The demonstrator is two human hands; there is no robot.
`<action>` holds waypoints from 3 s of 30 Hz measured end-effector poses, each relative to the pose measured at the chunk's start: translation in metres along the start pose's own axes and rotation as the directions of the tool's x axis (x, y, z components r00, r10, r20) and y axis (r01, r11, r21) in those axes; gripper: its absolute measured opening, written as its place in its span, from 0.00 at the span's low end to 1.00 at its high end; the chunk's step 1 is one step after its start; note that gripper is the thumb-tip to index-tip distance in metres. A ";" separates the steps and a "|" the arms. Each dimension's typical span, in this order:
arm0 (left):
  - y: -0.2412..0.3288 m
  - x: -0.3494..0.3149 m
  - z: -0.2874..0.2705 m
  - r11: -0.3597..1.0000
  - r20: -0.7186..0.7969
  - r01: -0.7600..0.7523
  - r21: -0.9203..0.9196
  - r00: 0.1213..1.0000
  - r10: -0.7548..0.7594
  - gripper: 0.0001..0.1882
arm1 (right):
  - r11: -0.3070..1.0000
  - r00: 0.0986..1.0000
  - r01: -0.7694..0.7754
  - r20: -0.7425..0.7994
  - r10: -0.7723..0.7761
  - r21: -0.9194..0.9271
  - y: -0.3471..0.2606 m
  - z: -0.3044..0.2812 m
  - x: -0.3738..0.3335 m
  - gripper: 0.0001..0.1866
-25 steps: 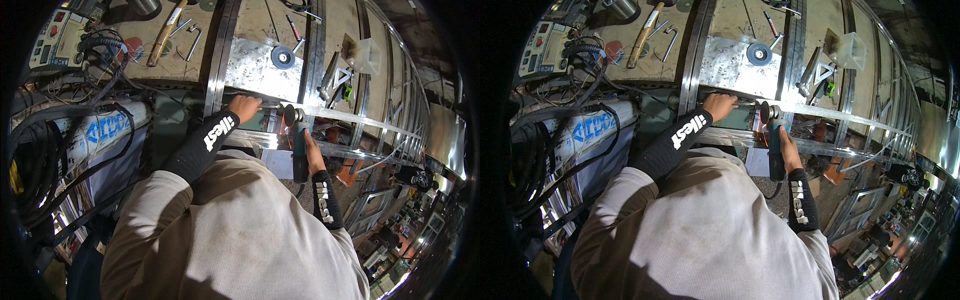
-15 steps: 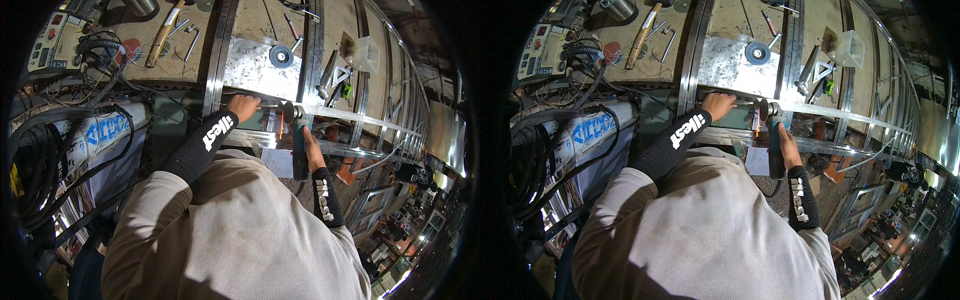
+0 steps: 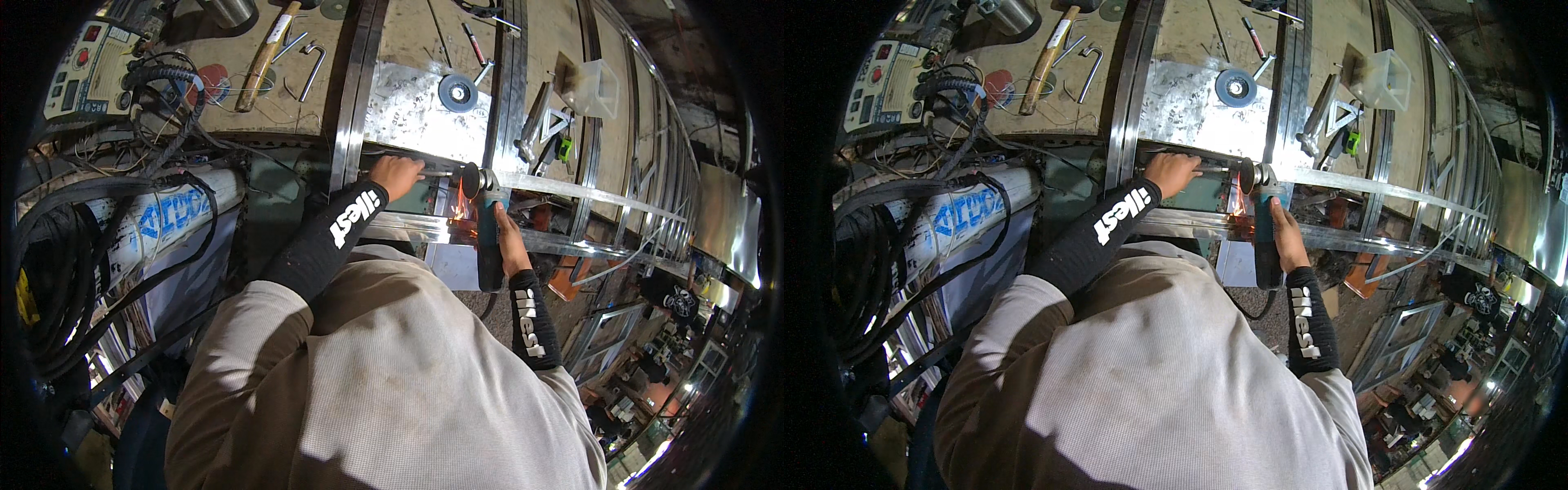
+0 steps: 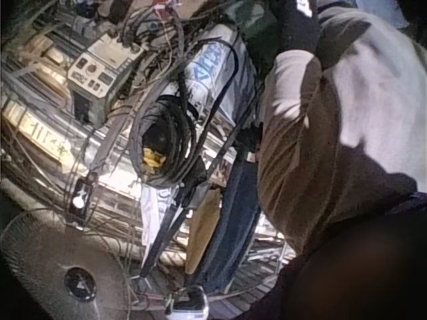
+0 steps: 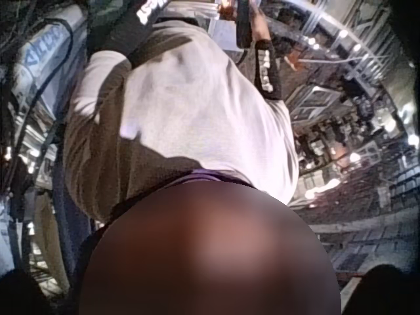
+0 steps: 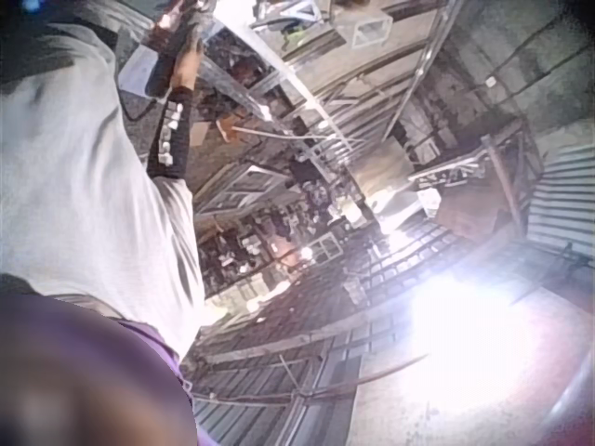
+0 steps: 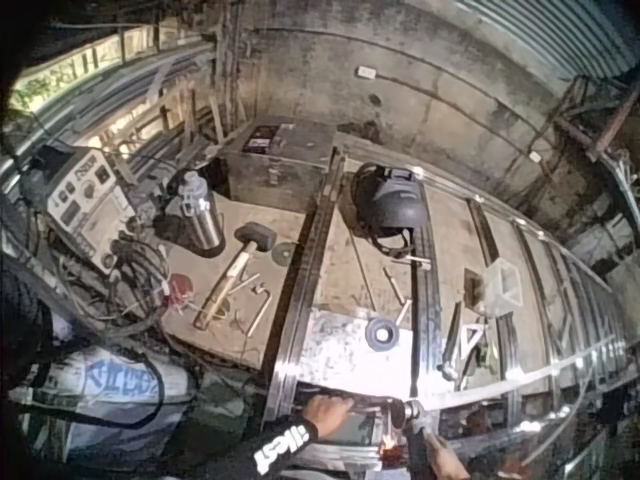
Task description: The person measures and marks a metal frame with a tape measure and marker, then uses an angle grinder to cut the metal, producing sparks. They also use a hammer to adjust the frame and a clamp to hold pieces in place.
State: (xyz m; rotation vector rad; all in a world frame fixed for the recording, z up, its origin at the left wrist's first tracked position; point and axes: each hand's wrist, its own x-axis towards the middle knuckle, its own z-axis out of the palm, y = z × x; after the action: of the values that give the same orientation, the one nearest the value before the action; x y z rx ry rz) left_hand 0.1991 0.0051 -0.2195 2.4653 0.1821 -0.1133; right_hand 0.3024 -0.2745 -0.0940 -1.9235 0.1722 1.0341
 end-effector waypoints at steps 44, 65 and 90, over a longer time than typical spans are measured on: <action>0.003 -0.001 -0.002 1.000 -0.012 0.005 0.009 1.000 -0.005 0.15 | 0.991 0.997 0.031 -0.064 -0.039 -0.128 -0.020 0.006 0.007 0.54; 0.000 0.003 0.001 1.000 -0.020 -0.013 0.024 1.000 0.014 0.14 | 0.990 0.997 -0.070 0.021 0.068 0.122 0.013 -0.001 -0.006 0.39; 0.000 0.005 0.004 0.999 0.024 0.025 0.032 0.999 -0.026 0.15 | 0.987 0.997 0.069 -0.054 -0.061 0.148 0.005 0.007 0.013 0.45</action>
State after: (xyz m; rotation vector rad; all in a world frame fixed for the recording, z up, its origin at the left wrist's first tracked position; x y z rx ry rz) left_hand 0.2040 0.0031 -0.2230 2.4923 0.2029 -0.1585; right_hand 0.3039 -0.2680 -0.1078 -1.8076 0.2080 0.9054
